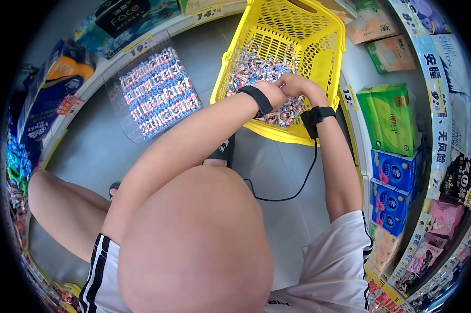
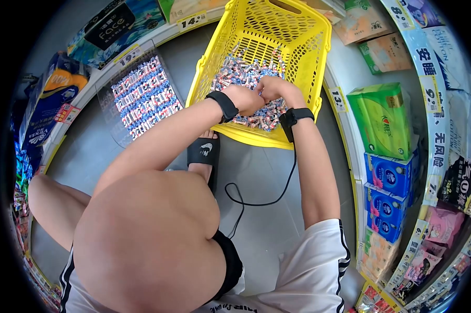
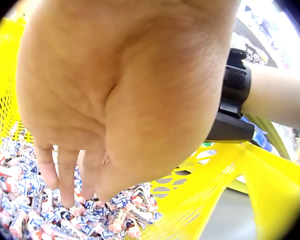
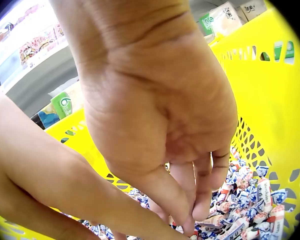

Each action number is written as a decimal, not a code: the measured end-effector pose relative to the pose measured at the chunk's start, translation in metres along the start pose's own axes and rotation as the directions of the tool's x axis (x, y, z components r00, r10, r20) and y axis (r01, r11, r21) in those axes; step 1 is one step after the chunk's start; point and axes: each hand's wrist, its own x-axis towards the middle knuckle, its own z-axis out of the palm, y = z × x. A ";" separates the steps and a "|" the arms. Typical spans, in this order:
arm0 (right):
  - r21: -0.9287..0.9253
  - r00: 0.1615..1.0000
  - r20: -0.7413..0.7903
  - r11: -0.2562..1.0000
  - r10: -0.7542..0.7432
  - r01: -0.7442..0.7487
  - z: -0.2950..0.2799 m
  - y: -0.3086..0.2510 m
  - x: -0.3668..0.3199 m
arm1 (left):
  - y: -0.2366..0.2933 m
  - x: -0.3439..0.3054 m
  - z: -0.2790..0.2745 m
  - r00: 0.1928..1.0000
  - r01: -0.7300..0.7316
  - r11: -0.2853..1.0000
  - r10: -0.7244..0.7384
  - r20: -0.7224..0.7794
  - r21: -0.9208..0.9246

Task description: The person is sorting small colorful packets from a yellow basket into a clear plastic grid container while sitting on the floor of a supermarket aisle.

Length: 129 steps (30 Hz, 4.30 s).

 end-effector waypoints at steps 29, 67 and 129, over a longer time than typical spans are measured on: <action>0.524 0.930 -0.366 0.833 0.030 0.180 -0.054 -0.138 -0.078 | -0.001 -0.138 -0.001 0.507 -0.133 0.908 -0.281 -0.815 -0.396; 0.250 0.931 -0.135 0.897 -0.340 0.364 0.037 -0.349 0.108 | -0.126 -0.238 0.174 -0.118 0.022 0.448 -0.886 -0.447 -0.894; 0.021 0.900 -0.361 0.963 -0.243 0.268 0.117 -0.365 0.173 | -0.123 -0.207 0.232 0.082 0.517 0.432 -0.884 -0.460 -0.739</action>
